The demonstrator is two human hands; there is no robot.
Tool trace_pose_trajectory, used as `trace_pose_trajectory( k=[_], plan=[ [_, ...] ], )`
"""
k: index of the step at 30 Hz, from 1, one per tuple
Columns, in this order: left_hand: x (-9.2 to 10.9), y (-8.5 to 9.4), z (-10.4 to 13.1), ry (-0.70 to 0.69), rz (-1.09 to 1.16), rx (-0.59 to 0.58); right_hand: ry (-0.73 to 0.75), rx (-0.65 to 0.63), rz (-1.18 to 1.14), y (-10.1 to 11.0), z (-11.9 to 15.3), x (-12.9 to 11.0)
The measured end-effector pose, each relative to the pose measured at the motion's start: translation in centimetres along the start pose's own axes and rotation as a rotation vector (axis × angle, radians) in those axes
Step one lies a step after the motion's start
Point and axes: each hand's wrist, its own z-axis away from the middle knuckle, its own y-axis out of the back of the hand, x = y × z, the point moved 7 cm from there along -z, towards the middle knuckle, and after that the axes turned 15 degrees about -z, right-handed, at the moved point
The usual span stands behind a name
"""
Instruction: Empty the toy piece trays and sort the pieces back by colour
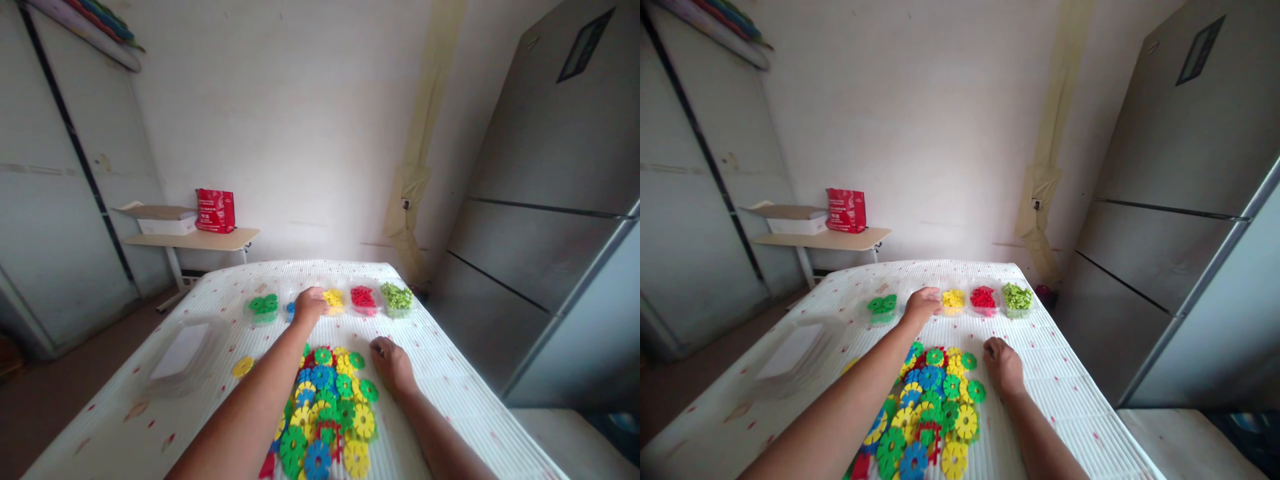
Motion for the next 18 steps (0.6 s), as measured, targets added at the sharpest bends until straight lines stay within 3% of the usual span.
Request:
trace_pose_trajectory(
  k=[5, 8, 13, 18],
  plan=[
    [-2.1, 1.6, 2.2, -0.009, -0.056, 0.007, 0.005, -0.012, 0.007, -0.1, 0.0, 0.0],
    [-4.2, 4.0, 4.8, -0.01, -0.104, 0.057, 0.016, -0.011, 0.019, -0.1, 0.1, -0.1],
    [-7.6, 8.9, 9.6, -0.053, -0.278, 0.251, 0.025, -0.005, 0.037, -0.1, 0.1, -0.3],
    [-11.7, 11.4, 12.3, 0.015, -0.426, 0.354, 0.015, -0.013, 0.042, -0.1, 0.2, -0.4]
  ],
)
